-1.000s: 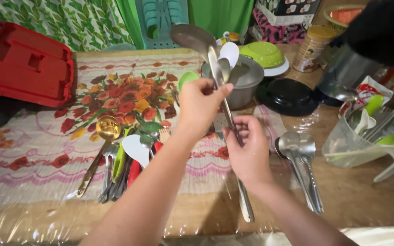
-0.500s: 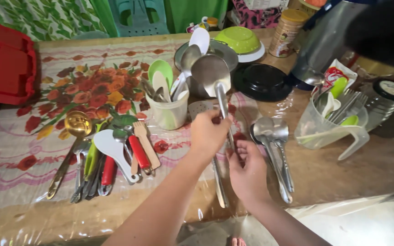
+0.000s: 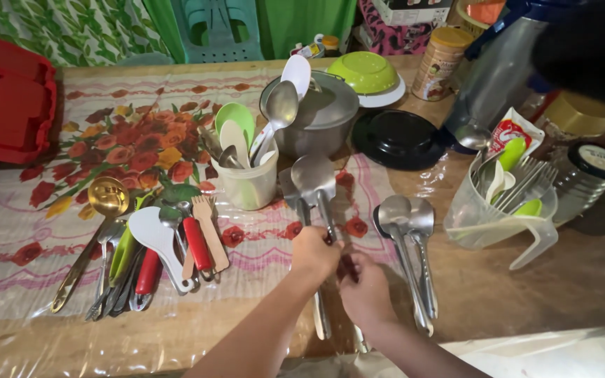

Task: Organizing and sorting various kitchen utensils on a table.

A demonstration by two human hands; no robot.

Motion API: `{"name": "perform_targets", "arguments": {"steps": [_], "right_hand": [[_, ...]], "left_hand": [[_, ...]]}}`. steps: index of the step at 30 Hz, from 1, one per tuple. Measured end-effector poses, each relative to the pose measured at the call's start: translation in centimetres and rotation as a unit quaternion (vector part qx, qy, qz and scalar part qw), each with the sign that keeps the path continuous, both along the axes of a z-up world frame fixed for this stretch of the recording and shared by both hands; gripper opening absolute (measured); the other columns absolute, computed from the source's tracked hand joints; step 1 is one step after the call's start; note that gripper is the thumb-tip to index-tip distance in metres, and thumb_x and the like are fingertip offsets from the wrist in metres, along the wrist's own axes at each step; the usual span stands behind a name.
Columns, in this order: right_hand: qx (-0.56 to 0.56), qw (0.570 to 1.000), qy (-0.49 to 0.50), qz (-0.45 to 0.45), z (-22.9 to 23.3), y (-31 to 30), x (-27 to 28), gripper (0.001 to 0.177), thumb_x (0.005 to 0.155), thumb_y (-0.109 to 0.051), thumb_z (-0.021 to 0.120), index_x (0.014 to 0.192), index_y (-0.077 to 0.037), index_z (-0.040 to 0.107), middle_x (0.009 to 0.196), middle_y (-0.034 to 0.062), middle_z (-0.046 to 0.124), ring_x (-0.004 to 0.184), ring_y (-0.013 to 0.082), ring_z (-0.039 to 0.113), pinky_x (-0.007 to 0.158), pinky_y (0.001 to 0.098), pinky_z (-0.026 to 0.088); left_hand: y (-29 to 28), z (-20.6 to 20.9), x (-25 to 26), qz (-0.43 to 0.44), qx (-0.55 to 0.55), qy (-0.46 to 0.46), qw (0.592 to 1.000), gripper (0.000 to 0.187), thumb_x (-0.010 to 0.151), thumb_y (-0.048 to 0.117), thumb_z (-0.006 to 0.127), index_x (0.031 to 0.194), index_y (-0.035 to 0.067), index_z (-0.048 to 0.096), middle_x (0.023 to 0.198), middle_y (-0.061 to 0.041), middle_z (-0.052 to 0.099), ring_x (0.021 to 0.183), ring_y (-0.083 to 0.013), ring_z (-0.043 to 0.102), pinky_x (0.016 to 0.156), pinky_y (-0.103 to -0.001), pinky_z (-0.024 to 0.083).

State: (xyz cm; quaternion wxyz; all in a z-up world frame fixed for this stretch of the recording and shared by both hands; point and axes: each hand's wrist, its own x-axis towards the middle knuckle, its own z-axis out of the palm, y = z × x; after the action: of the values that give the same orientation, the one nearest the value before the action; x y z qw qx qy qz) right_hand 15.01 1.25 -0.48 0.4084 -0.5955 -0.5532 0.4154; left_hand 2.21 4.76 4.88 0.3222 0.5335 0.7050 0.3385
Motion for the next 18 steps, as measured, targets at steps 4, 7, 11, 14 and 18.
{"name": "perform_targets", "arguments": {"steps": [4, 7, 11, 14, 18], "right_hand": [[-0.03, 0.998, -0.058, 0.021, 3.4, -0.1, -0.1, 0.023, 0.084, -0.002, 0.064, 0.105, -0.005, 0.073, 0.088, 0.0108, 0.079, 0.081, 0.0192, 0.077, 0.076, 0.0325, 0.056], [-0.051, 0.991, -0.121, 0.036, 3.9, 0.7, 0.0, 0.022, 0.083, -0.007, 0.066, 0.102, -0.008, 0.076, 0.09, 0.0096, 0.08, 0.084, 0.0209, 0.077, 0.077, 0.0341, 0.056], [-0.035, 0.99, -0.116, 0.077, 1.5, 2.4, 0.4, 0.018, 0.083, -0.018, 0.076, 0.095, -0.005, 0.075, 0.088, 0.0106, 0.081, 0.082, 0.0209, 0.079, 0.078, 0.0329, 0.058], [-0.034, 0.99, -0.098, 0.093, 0.8, 3.2, 0.2, 0.02, 0.083, -0.02, 0.076, 0.094, -0.004, 0.074, 0.088, 0.0118, 0.081, 0.081, 0.0217, 0.078, 0.077, 0.0336, 0.058], [-0.012, 0.986, -0.138, 0.097, 0.9, 3.8, 0.1, 0.021, 0.08, -0.019, 0.079, 0.092, -0.002, 0.074, 0.089, 0.0115, 0.079, 0.083, 0.02, 0.076, 0.079, 0.0361, 0.057]], "left_hand": [[0.8, -1.2, 0.0, 0.006, -0.001, 0.004, 1.0, 0.026, 0.077, 0.024, 0.083, 0.087, 0.002, 0.076, 0.088, -0.021, 0.075, 0.089, -0.0358, 0.074, 0.08, -0.043, 0.057], [0.9, -1.0, 0.0, 0.014, -0.021, 0.001, 1.0, 0.023, 0.078, 0.022, 0.082, 0.09, 0.003, 0.076, 0.09, -0.022, 0.074, 0.092, -0.0367, 0.073, 0.08, -0.044, 0.057], [1.3, -1.0, 0.0, 0.006, -0.043, 0.014, 0.999, 0.025, 0.079, 0.019, 0.081, 0.091, -0.002, 0.074, 0.093, -0.025, 0.074, 0.095, -0.0375, 0.074, 0.08, -0.044, 0.058], [1.6, -0.8, 0.0, -0.001, -0.031, 0.03, 0.999, 0.027, 0.078, 0.017, 0.081, 0.092, -0.004, 0.073, 0.095, -0.026, 0.073, 0.096, -0.0385, 0.073, 0.082, -0.044, 0.059], [2.3, -1.3, -0.1, 0.002, -0.019, 0.058, 0.998, 0.027, 0.079, 0.015, 0.079, 0.095, -0.005, 0.071, 0.101, -0.027, 0.071, 0.103, -0.0409, 0.07, 0.086, -0.045, 0.058]]}}
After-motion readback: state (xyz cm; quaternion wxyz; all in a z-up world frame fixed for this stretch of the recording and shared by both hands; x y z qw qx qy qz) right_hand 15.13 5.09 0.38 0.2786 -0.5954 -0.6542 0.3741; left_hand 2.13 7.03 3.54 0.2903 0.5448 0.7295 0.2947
